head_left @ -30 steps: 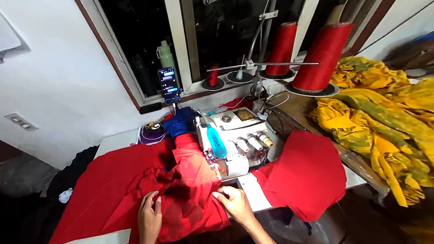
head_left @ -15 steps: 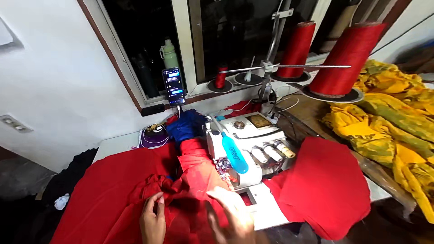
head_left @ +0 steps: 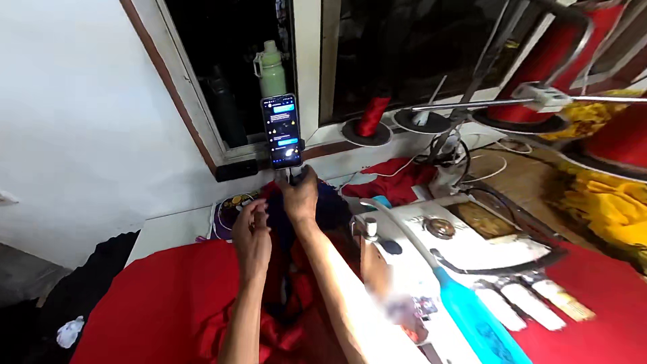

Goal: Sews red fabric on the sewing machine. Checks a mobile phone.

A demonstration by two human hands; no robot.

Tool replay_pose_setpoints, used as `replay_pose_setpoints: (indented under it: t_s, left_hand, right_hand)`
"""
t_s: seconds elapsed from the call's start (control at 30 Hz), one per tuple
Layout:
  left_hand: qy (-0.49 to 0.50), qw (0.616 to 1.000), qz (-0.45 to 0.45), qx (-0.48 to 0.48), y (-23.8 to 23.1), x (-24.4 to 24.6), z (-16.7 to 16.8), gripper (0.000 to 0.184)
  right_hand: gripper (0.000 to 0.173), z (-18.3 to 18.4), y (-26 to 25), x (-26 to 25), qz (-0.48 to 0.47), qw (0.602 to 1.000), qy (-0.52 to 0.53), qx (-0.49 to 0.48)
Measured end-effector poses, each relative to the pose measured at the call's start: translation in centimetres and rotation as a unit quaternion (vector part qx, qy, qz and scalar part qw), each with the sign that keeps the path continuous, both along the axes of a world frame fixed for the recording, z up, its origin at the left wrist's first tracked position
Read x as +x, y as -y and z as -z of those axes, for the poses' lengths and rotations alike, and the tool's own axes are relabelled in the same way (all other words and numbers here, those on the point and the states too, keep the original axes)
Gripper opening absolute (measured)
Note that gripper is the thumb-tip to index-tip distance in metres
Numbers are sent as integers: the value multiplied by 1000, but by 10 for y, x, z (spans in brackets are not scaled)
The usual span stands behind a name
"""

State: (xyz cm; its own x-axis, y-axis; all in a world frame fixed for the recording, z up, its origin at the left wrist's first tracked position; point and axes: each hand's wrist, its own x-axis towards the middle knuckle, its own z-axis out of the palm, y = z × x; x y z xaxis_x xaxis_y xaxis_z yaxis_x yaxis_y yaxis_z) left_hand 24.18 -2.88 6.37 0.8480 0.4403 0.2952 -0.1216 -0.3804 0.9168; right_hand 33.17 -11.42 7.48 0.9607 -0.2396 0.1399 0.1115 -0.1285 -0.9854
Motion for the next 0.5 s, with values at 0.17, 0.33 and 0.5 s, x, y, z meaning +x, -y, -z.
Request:
replay_pose_setpoints:
  t_s: [0.17,0.33,0.5]
  left_hand:
    - [6,996,0,91,4,51,-34,63]
    - [-58,995,3,83,19,85,-26,60]
    - [-45,995,55,75,18,90,18,31]
  right_hand:
    - [38,35,4,-3,-59,998,-12,-30]
    - [33,33,7,13,-21,999,10,32]
    - [84,1,4,19,90,991,92,38]
